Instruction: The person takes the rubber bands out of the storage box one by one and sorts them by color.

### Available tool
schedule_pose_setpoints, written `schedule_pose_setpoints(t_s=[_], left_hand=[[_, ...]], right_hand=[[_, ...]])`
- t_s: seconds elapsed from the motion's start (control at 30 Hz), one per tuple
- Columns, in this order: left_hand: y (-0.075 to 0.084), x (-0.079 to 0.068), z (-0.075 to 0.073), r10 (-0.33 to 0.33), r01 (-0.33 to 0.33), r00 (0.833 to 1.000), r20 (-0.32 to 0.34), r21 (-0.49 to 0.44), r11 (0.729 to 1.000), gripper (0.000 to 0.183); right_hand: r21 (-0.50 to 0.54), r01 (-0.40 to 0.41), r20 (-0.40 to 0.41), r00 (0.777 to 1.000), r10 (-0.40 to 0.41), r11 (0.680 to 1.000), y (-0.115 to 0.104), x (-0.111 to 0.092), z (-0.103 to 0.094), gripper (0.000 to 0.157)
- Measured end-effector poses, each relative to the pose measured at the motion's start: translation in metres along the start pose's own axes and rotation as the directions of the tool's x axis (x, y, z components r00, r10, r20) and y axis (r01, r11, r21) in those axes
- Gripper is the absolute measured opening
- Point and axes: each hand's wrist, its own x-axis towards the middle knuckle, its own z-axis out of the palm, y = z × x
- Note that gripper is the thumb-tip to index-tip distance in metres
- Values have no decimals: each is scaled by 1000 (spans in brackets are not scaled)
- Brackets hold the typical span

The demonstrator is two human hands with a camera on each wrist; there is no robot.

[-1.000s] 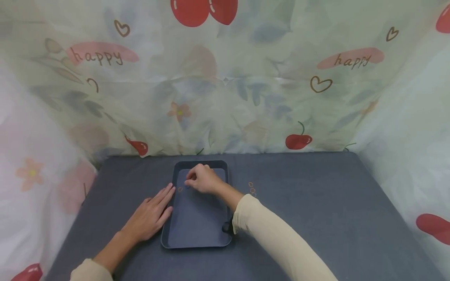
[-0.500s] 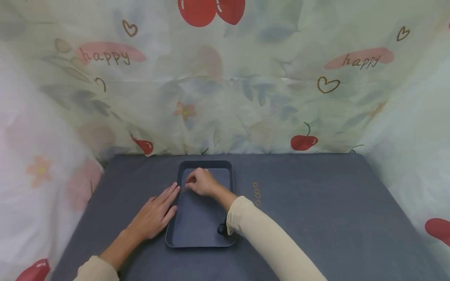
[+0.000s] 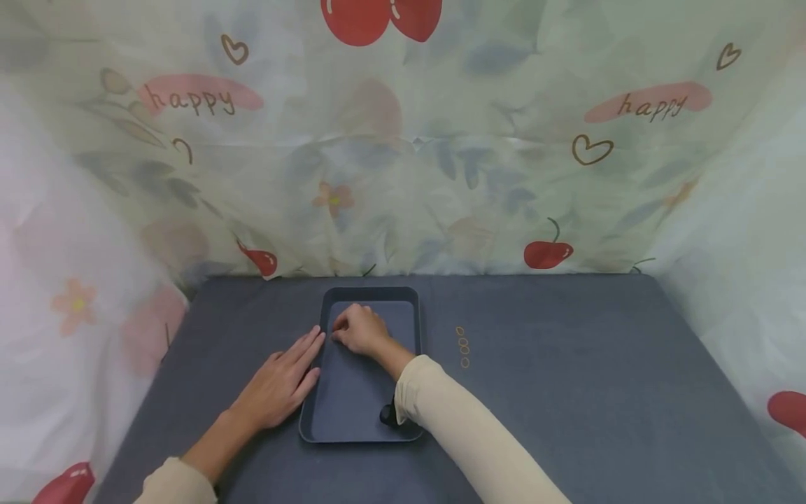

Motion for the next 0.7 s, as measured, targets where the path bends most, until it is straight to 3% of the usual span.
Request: schedule_pose_setpoints(t_s=[0.7], left_hand=[[1,1,-2,-11,11,1000,21,-12,1000,58]], right_hand=[[-33,-7,-34,999,6,999,0,4,4,5]])
